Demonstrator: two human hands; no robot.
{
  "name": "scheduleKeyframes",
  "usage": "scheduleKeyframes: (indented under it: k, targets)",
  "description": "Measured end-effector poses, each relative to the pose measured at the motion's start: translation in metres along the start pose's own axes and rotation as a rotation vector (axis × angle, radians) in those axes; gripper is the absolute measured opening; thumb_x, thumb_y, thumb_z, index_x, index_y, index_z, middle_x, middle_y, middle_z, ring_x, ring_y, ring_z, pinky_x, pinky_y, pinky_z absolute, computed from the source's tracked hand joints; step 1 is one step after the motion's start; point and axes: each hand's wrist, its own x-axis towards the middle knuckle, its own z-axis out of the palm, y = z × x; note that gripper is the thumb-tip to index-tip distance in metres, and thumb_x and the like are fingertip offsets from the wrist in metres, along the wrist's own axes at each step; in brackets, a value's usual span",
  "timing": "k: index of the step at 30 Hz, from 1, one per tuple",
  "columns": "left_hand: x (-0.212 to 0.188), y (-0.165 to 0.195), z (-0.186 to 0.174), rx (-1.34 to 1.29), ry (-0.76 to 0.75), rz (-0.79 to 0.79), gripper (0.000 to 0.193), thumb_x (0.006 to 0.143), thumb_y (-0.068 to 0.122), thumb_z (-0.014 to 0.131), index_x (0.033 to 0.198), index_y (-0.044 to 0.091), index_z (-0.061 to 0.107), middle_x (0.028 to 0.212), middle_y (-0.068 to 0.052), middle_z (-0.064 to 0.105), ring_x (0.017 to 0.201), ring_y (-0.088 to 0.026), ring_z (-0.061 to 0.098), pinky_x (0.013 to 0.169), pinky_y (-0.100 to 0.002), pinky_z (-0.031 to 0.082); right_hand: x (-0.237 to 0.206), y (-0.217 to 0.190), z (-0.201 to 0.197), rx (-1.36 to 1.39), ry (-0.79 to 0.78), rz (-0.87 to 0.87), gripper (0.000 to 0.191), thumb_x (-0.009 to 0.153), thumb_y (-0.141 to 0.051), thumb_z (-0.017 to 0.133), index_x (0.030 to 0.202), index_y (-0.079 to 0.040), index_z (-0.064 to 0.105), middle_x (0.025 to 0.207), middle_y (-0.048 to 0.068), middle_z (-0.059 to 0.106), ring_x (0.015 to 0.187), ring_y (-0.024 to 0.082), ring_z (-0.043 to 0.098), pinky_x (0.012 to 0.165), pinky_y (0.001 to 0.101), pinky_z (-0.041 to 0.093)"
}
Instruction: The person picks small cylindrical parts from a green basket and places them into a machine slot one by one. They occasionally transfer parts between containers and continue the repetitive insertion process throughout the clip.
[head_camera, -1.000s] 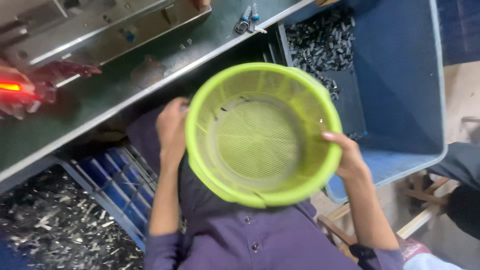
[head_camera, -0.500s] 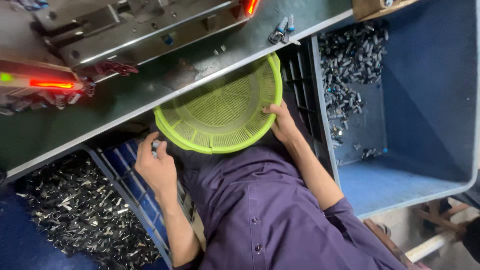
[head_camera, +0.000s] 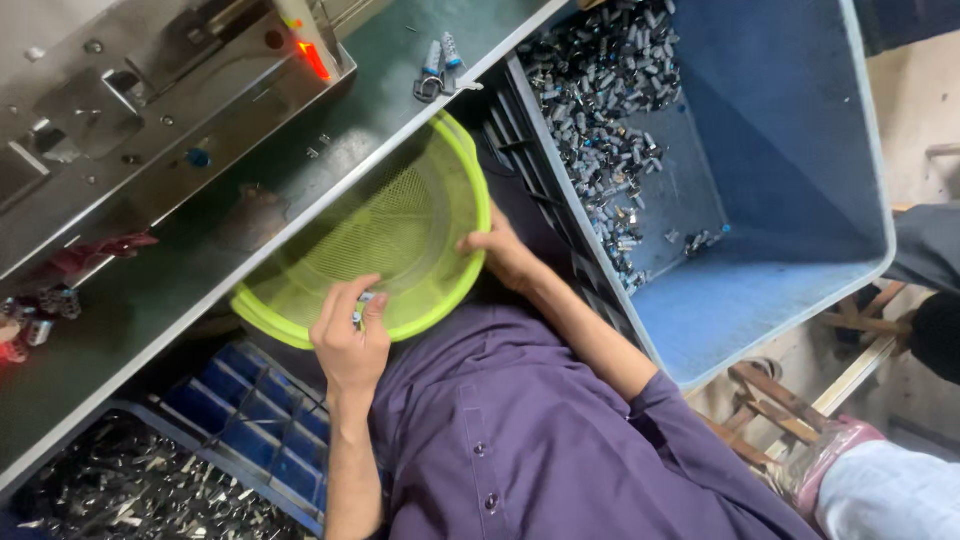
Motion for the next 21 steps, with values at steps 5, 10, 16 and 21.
scheduleKeyframes:
  k: [5, 10, 16, 21]
  targets:
    - [0.006, -0.008, -0.009, 0.055, -0.006, -0.051, 0.016, 0.095, 0.008, 0.073, 0.11, 0.003, 0.07, 0.097, -0.016, 0.068, 0.087, -0.034, 0.067, 0.076, -0.04, 0.053, 0.01, -0.009, -0.014, -0.086, 0.017, 0.06, 0.072, 0.086, -0.029, 0.075, 0.146, 0.003, 0.049, 0.126, 0.017, 0.064, 0.111, 0.025, 0.064, 0.097, 0.037, 0.055]
    - [0.005, -0.018, -0.011, -0.017, 0.012, -0.13, 0.016, 0.095, 0.008, 0.074, 0.109, 0.002, 0.071, 0.094, -0.014, 0.067, 0.083, -0.029, 0.065, 0.075, -0.037, 0.051, 0.011, -0.016, 0.015, -0.191, 0.051, -0.002, 0.072, 0.088, -0.028, 0.073, 0.149, -0.003, 0.044, 0.135, 0.013, 0.059, 0.121, 0.021, 0.057, 0.102, 0.0327, 0.047]
    - [0.009, -0.006, 0.01, -0.448, 0.023, -0.382, 0.02, 0.088, 0.003, 0.077, 0.107, 0.005, 0.069, 0.088, -0.006, 0.068, 0.081, -0.014, 0.064, 0.074, -0.026, 0.05, -0.031, -0.041, 0.051, -0.924, 0.318, -0.908, 0.054, 0.094, -0.016, 0.08, 0.136, -0.007, 0.046, 0.129, 0.008, 0.057, 0.124, 0.019, 0.058, 0.102, 0.0368, 0.052]
    - [0.026, 0.013, 0.026, -0.365, -0.019, -0.219, 0.026, 0.08, -0.005, 0.078, 0.103, 0.004, 0.069, 0.095, -0.007, 0.072, 0.079, -0.017, 0.066, 0.07, -0.025, 0.053, -0.046, -0.043, 0.066, -0.607, -0.127, -0.333, 0.035, 0.098, -0.016, 0.071, 0.128, -0.003, 0.06, 0.121, 0.006, 0.067, 0.113, 0.013, 0.067, 0.096, 0.0351, 0.059]
